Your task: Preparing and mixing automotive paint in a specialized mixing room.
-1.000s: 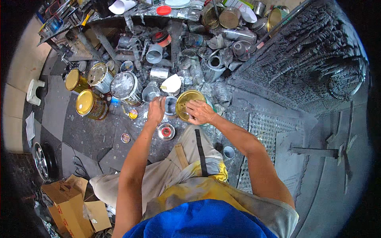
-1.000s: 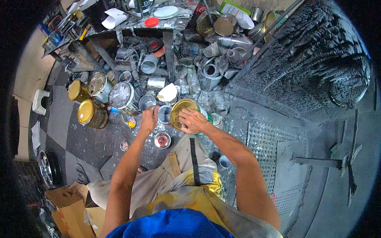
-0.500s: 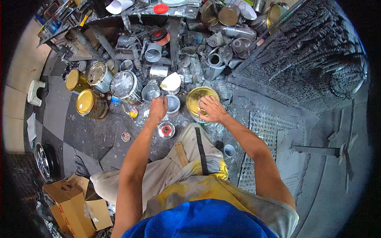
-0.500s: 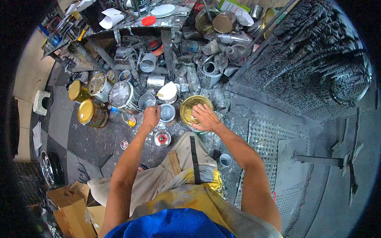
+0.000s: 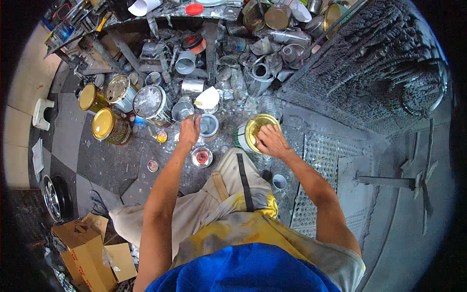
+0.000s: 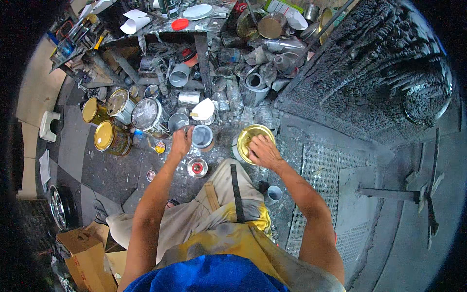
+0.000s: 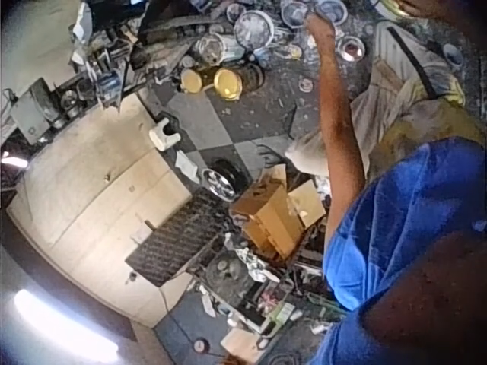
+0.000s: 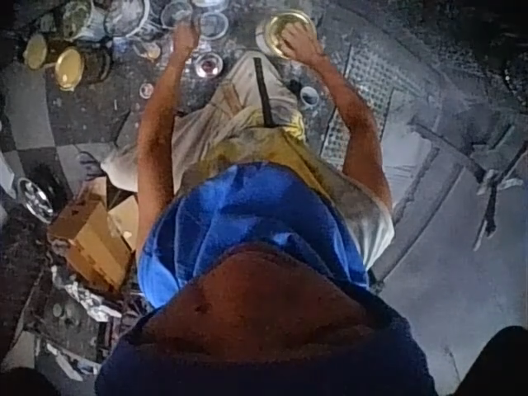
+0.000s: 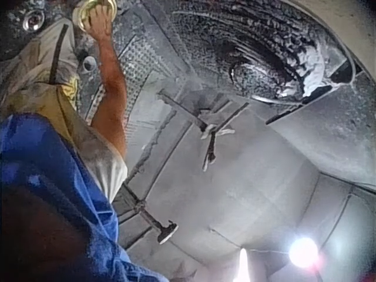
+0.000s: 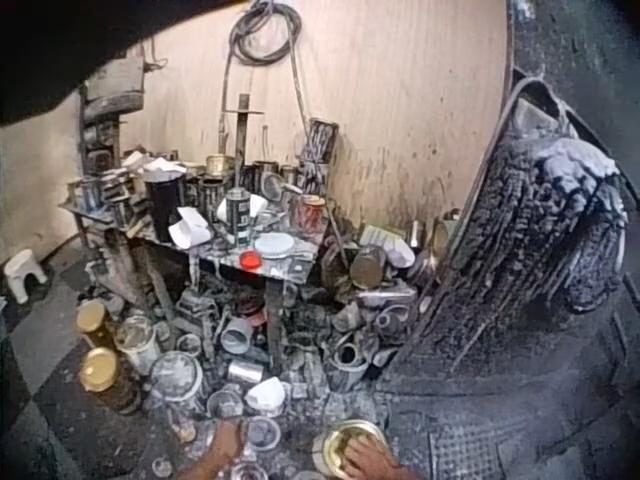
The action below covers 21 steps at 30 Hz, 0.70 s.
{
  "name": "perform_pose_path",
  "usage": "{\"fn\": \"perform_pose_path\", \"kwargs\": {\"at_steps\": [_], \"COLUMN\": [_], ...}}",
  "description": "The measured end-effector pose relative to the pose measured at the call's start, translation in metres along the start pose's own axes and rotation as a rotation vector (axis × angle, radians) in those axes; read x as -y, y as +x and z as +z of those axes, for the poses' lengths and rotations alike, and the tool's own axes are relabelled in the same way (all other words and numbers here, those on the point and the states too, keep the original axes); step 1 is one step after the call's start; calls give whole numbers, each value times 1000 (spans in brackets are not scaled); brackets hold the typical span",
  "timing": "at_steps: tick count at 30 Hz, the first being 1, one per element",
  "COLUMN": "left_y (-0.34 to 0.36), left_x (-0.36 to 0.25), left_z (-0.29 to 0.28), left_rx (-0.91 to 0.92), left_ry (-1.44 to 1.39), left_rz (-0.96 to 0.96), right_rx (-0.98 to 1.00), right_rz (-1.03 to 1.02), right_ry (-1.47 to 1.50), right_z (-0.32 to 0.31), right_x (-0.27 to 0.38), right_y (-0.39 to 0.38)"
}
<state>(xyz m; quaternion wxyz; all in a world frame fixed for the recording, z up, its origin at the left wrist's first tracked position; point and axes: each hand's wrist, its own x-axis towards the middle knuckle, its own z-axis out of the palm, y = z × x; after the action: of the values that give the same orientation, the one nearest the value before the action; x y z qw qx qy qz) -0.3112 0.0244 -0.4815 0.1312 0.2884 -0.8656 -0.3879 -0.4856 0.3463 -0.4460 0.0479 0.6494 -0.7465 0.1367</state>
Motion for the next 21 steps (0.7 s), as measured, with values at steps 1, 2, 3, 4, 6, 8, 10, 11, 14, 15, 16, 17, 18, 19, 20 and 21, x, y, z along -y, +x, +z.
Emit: {"fn": "perform_pose_path", "kwargs": {"at_steps": [1,2,3,4,6,8,10,11,14,15,16,17,18,19,20,21], "left_y": [-1,-1,0,3,12,12,4,2,5,7,9,11,8,1,-3,-4], "left_x": [1,-5,-12,-17,-2,0,-3,-7,-19,-14,-7,-2,3,0,-4,-7], "left_z": [1,0,0,-1,-1,4,8,7,-4,-4,-6,-7,-6,-5,-5,-5], "left_rx": [-122,-125,-64,-4,96,215,-136,-209,41,38,108,177,172,1,-171,-170], "left_ry": [92,89,171,249,209,160,10,33,235,236,133,30,32,56,78,77], "left_rz": [146,143,78,14,-56,-111,121,206,-44,-44,-92,-140,-139,19,177,178], "right_rx": [-4,-9,-16,-12,-46,-51,-28,-25,-49,-65,-68,-63,-59,-82,-83,-97], "right_rz": [41,82,122,118,210,236,314,340,422,442,440,476,510,524,526,547], "right_ry": [23,47,70,66,83,65,4,-11,-49,-50,-50,-81,-112,-133,-135,-143], "right_z": [-7,-14,-19,-27,-37,-44,-54,-59,-65,-64,-64,-63,-61,-58,-57,-55], "right_x": [-1,-4,-6,-7,-8,-9,-11,-12,-22,-24,-25,-27,-30,-33,-35,-37], "right_y": [-5,-10,-18,-25,-33,-41,-49,-55,-75,-82,-86,-90,-92,-95,-100,-105]}}
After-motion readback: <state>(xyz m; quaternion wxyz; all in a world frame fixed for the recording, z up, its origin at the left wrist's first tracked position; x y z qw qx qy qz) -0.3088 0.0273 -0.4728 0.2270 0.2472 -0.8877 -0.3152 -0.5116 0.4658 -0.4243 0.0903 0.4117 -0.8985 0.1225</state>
